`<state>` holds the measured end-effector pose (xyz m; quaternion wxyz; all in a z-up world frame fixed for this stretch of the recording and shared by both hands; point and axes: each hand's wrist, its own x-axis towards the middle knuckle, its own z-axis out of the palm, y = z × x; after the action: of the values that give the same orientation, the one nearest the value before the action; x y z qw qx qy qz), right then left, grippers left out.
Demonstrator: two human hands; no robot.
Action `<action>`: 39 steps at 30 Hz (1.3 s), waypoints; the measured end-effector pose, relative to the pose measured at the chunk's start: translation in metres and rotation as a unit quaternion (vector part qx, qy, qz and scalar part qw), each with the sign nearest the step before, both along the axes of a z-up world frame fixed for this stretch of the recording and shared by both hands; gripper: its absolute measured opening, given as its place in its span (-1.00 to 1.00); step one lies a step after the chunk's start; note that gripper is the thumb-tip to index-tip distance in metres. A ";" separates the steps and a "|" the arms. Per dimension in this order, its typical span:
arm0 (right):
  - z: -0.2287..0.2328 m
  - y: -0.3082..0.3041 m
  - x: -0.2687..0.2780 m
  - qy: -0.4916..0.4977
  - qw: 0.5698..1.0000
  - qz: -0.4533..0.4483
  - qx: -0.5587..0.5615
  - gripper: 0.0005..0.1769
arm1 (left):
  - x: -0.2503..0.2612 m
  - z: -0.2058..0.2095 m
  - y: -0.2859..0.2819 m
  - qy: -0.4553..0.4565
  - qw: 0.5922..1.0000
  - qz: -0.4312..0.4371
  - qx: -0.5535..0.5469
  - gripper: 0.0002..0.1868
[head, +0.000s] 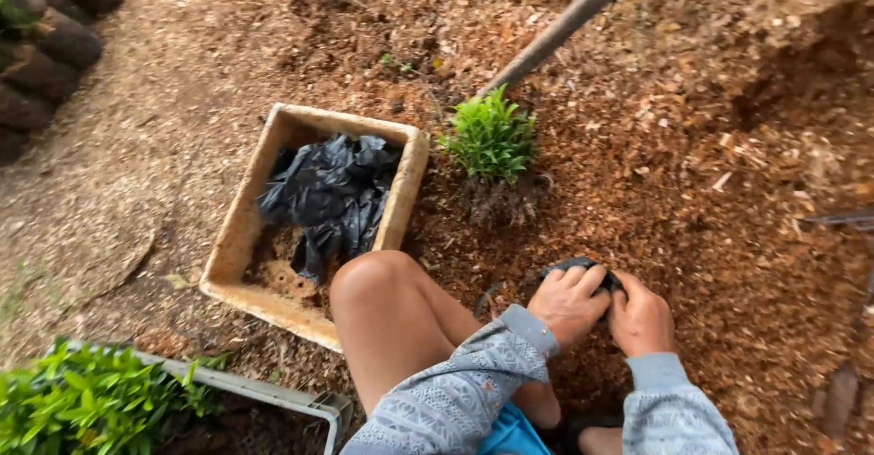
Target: Planting small green seedlings into a bed of mulch or soil by hand in a nursery setting.
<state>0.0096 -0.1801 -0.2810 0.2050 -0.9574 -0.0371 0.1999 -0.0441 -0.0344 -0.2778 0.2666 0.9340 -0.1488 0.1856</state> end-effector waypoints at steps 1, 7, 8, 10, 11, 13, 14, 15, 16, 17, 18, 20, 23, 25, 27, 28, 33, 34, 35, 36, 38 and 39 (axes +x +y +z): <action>-0.023 -0.011 0.008 -0.032 0.999 0.035 0.004 -0.62 | 0.000 0.004 -0.002 -0.119 0.991 0.059 0.028 -0.93; 0.041 0.020 0.036 0.009 0.968 0.109 0.226 -0.41 | 0.018 -0.069 0.017 -0.070 0.969 0.215 0.101 -0.92; 0.030 0.019 0.049 0.008 0.970 0.098 0.221 -0.41 | 0.010 -0.068 0.022 -0.069 0.972 0.204 0.095 -0.92; 0.007 0.001 0.077 0.017 0.993 0.102 0.065 -0.20 | 0.006 -0.068 0.024 0.060 0.963 0.228 0.128 -0.91; 0.002 -0.003 0.073 0.019 0.995 0.081 0.058 -0.20 | 0.004 -0.059 0.025 0.061 0.969 0.207 0.123 -0.91; -0.011 -0.006 0.073 0.118 0.961 0.191 -0.159 -0.03 | 0.007 -0.043 0.033 0.347 0.917 0.177 0.091 -0.85; -0.019 -0.019 0.061 0.123 0.963 0.179 -0.160 -0.03 | 0.007 -0.031 0.033 0.349 0.918 0.164 0.092 -0.85; -0.026 -0.025 0.048 0.176 0.957 0.173 -0.154 0.06 | 0.006 -0.019 0.037 0.397 0.902 0.160 0.053 -0.77; -0.033 -0.030 0.036 0.229 0.948 0.167 -0.148 0.15 | 0.005 -0.008 0.043 0.443 0.883 0.156 0.015 -0.68; -0.028 -0.036 0.022 0.233 0.946 0.167 -0.149 0.15 | 0.008 -0.001 0.041 0.447 0.881 0.156 0.013 -0.68; -0.023 -0.042 0.009 0.229 0.948 0.169 -0.147 0.16 | 0.011 0.005 0.038 0.462 0.873 0.155 -0.002 -0.67; -0.022 -0.053 -0.026 0.231 0.948 0.168 -0.142 0.18 | 0.006 0.007 0.037 0.484 0.862 0.152 -0.015 -0.66; -0.033 -0.072 -0.049 0.250 0.941 0.167 -0.153 0.10 | 0.014 0.003 0.028 0.489 0.862 0.128 -0.025 -0.56; -0.038 -0.078 -0.056 0.204 0.957 0.161 -0.128 -0.14 | 0.014 0.011 0.024 0.494 0.862 0.111 -0.017 -0.55; -0.069 -0.093 -0.053 0.182 0.970 0.127 -0.096 -0.15 | 0.014 0.011 0.020 0.491 0.864 0.106 -0.019 -0.54; -0.085 -0.099 -0.052 0.159 0.981 0.094 -0.064 -0.16 | 0.013 0.011 0.019 0.487 0.867 0.103 -0.021 -0.54; -0.096 -0.106 -0.035 0.162 0.974 -0.152 0.040 -0.23 | 0.009 0.007 0.014 0.499 0.861 0.093 -0.018 -0.52; -0.098 -0.107 -0.027 0.163 0.944 -0.264 0.112 -0.18 | 0.010 0.005 0.014 0.501 0.860 0.092 -0.022 -0.51; -0.087 -0.103 -0.031 0.161 0.945 -0.264 0.111 -0.18 | 0.011 -0.001 0.014 0.500 0.861 0.091 -0.023 -0.51; -0.075 -0.099 -0.034 0.129 0.888 -0.340 0.280 -0.09 | 0.011 -0.007 0.014 0.499 0.862 0.088 -0.023 -0.50; -0.030 -0.070 -0.041 0.091 0.797 -0.407 0.437 0.01 | 0.011 -0.011 0.012 0.500 0.862 0.081 -0.021 -0.49; 0.005 -0.043 -0.043 0.114 0.758 -0.412 0.493 -0.09 | 0.010 -0.009 0.012 0.494 0.866 0.073 -0.024 -0.49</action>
<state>-0.0337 -0.2235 -0.2761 0.7142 -0.6168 0.2908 0.1578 -0.0338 -0.0226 -0.2864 0.3130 0.9053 0.0757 -0.2770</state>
